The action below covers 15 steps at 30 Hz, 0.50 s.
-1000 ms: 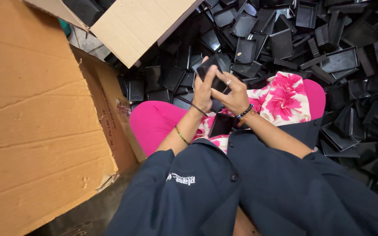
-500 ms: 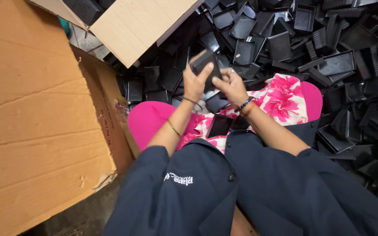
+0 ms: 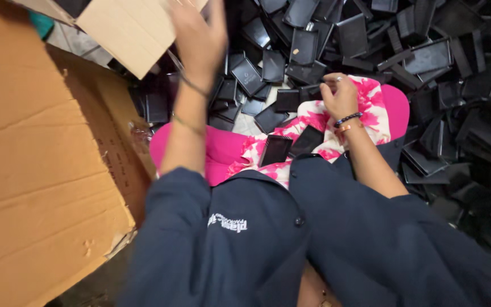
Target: The person sits on the floor and repeatedly picks up small black plastic parts from a pile, briefly inspects them, and places them into a cardboard box. The person handles the parts one at a time throughout the clip.
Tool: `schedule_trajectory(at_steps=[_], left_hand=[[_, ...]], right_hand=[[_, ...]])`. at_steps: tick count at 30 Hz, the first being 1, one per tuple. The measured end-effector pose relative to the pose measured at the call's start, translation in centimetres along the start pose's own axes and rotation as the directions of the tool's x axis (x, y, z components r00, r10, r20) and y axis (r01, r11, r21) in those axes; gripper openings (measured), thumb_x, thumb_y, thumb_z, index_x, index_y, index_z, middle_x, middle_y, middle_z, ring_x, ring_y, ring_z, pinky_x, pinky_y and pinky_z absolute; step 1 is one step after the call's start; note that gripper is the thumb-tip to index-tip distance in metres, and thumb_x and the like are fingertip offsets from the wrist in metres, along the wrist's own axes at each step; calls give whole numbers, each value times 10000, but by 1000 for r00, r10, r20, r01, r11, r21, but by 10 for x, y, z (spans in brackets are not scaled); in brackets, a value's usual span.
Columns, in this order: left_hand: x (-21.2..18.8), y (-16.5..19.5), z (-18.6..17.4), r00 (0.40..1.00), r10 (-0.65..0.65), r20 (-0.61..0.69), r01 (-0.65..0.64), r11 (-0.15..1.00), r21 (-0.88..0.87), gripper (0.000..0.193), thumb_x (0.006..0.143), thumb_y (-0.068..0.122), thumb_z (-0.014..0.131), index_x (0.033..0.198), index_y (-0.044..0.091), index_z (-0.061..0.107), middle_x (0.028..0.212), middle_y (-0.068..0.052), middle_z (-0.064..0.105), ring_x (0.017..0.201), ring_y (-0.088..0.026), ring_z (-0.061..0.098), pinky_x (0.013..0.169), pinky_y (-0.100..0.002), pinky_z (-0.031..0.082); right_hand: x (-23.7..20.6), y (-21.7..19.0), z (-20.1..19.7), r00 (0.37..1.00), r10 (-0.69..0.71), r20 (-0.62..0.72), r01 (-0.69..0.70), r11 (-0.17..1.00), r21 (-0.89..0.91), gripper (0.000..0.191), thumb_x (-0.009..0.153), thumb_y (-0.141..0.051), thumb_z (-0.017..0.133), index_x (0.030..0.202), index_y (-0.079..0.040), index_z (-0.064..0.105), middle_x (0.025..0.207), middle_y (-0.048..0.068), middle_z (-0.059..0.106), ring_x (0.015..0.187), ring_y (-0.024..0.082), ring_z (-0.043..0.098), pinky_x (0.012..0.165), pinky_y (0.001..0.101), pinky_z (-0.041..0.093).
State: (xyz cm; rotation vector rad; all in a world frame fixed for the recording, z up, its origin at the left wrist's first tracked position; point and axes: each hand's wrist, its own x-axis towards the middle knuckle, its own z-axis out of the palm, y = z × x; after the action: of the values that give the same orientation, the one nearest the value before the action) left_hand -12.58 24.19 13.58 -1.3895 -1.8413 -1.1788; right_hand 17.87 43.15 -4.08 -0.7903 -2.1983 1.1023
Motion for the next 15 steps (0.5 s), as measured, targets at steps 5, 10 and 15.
schedule_trajectory(at_steps=[5, 10, 15], left_hand=[[-164, 75, 18, 592, -417, 689, 604, 796, -37, 234, 843, 228, 745, 940, 15, 740, 908, -190, 727, 868, -366, 713, 778, -444, 562], [-260, 90, 34, 350, -411, 842, 731, 682, 30, 600, 837, 514, 837, 1091, -10, 693, 1017, -234, 715, 939, -361, 709, 818, -436, 562], [-246, 112, 32, 266, -76, 961, 674, 728, -129, 570, 772, 495, 822, 1044, 9, 701, 992, -235, 717, 931, -378, 707, 816, -457, 548]], right_hand=[[4, 1, 6, 972, -168, 166, 194, 968, -161, 103, 935, -66, 739, 1016, -3, 728, 960, 165, 709, 851, 307, 715, 748, 378, 572], [7, -14, 19, 947, -246, 208, 261, 964, -48, 120, 961, -93, 742, 1035, -3, 711, 956, 153, 704, 837, 292, 717, 740, 370, 575], [-8, -21, 13, 935, -253, 250, 263, 965, -7, 155, 945, -99, 749, 1048, 5, 701, 969, 159, 704, 833, 298, 707, 741, 372, 567]])
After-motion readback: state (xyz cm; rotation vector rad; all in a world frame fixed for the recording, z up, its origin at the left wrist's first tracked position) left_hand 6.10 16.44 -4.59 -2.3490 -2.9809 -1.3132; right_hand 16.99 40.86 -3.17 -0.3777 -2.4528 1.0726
